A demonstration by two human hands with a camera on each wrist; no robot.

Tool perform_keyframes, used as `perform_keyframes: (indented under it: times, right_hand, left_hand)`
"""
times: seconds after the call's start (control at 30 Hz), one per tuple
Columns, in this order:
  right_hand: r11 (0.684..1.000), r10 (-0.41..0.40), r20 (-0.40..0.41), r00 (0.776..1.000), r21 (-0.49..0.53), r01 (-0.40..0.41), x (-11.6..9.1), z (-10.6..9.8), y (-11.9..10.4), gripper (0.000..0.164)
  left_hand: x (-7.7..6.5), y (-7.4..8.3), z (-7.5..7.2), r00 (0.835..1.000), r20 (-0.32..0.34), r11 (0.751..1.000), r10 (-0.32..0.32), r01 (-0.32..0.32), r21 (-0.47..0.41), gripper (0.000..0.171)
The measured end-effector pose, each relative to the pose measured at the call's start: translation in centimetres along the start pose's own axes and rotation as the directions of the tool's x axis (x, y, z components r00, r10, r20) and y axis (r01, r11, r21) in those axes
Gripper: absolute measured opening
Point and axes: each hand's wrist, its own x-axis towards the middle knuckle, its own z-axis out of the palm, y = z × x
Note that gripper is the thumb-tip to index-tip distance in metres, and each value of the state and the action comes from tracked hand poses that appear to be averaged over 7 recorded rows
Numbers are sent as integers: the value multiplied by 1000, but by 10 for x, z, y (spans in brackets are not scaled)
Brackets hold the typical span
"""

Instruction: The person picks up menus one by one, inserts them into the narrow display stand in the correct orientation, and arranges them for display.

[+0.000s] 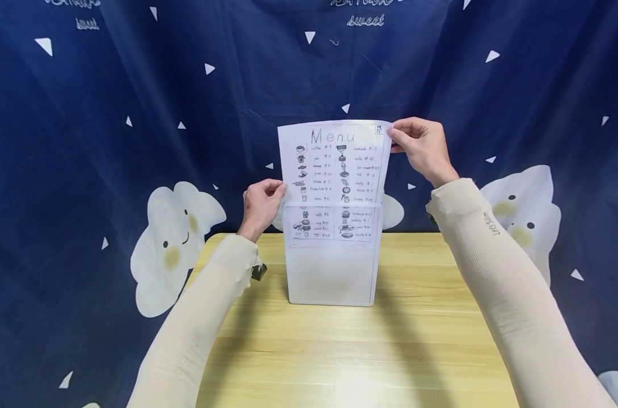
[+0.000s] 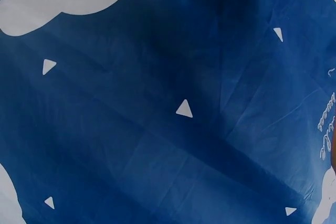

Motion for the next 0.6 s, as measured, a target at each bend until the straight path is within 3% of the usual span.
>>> perform_keyframes:
  times: [0.6]
  right_hand:
    - [1000, -6, 6, 1000, 29, 6, -1, -1, 8, 14]
  left_hand:
    - [-1, 1, 3, 1000, -3, 1000, -5, 5, -22, 20]
